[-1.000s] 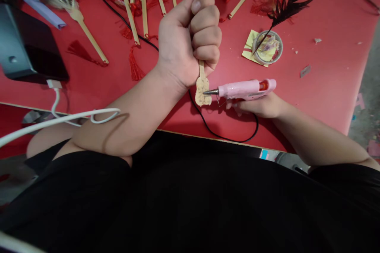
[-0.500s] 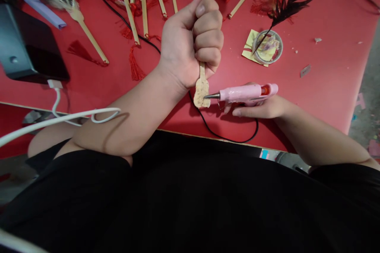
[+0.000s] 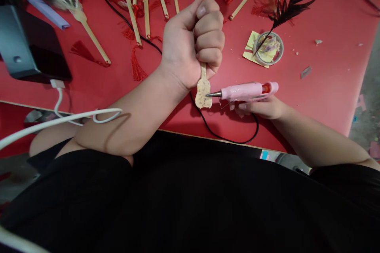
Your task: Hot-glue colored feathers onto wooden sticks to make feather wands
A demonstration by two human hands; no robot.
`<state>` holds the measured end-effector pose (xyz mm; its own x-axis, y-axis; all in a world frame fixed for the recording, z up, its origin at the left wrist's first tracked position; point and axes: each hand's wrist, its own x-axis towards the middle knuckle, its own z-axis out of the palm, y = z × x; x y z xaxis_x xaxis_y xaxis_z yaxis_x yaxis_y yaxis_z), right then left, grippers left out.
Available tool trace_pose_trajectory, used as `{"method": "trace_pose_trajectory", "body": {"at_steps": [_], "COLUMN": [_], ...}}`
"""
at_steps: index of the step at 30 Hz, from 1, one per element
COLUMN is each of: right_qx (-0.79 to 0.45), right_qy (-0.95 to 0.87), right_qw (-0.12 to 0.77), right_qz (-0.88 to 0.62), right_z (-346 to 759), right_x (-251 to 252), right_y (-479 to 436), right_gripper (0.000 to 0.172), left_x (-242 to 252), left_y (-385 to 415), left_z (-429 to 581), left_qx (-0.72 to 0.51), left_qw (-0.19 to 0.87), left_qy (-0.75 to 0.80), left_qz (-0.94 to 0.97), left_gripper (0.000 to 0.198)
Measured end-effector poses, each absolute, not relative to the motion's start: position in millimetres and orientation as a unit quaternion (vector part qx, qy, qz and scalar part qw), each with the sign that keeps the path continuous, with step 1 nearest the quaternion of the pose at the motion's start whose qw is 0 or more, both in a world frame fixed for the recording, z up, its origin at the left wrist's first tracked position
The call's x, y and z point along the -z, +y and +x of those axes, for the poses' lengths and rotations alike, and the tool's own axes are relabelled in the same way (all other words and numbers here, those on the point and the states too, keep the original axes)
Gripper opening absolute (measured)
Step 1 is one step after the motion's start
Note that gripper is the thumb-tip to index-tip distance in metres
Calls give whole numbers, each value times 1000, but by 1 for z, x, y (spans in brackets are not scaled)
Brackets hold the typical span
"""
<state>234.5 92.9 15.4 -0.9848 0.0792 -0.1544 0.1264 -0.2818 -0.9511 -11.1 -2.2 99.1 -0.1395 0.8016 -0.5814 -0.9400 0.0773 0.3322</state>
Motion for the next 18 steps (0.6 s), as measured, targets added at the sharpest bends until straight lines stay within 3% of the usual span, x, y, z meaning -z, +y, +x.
{"method": "trace_pose_trajectory", "body": {"at_steps": [6, 13, 18], "right_qx": [783, 785, 753], "right_qy": [618, 612, 647], "right_qw": [4, 11, -6], "right_qz": [68, 99, 120], "right_z": [233, 227, 223], "right_x": [-17, -31, -37], "right_y": [90, 82, 79], "right_gripper": [28, 28, 31], "left_x": [-113, -90, -87], "left_y": [1, -7, -6], "left_z": [-16, -9, -4], "left_qx": [-663, -719, -757], "left_qw": [663, 620, 602], "left_qy": [330, 301, 245], "left_qz": [-112, -90, -59], "left_gripper": [70, 46, 48]}}
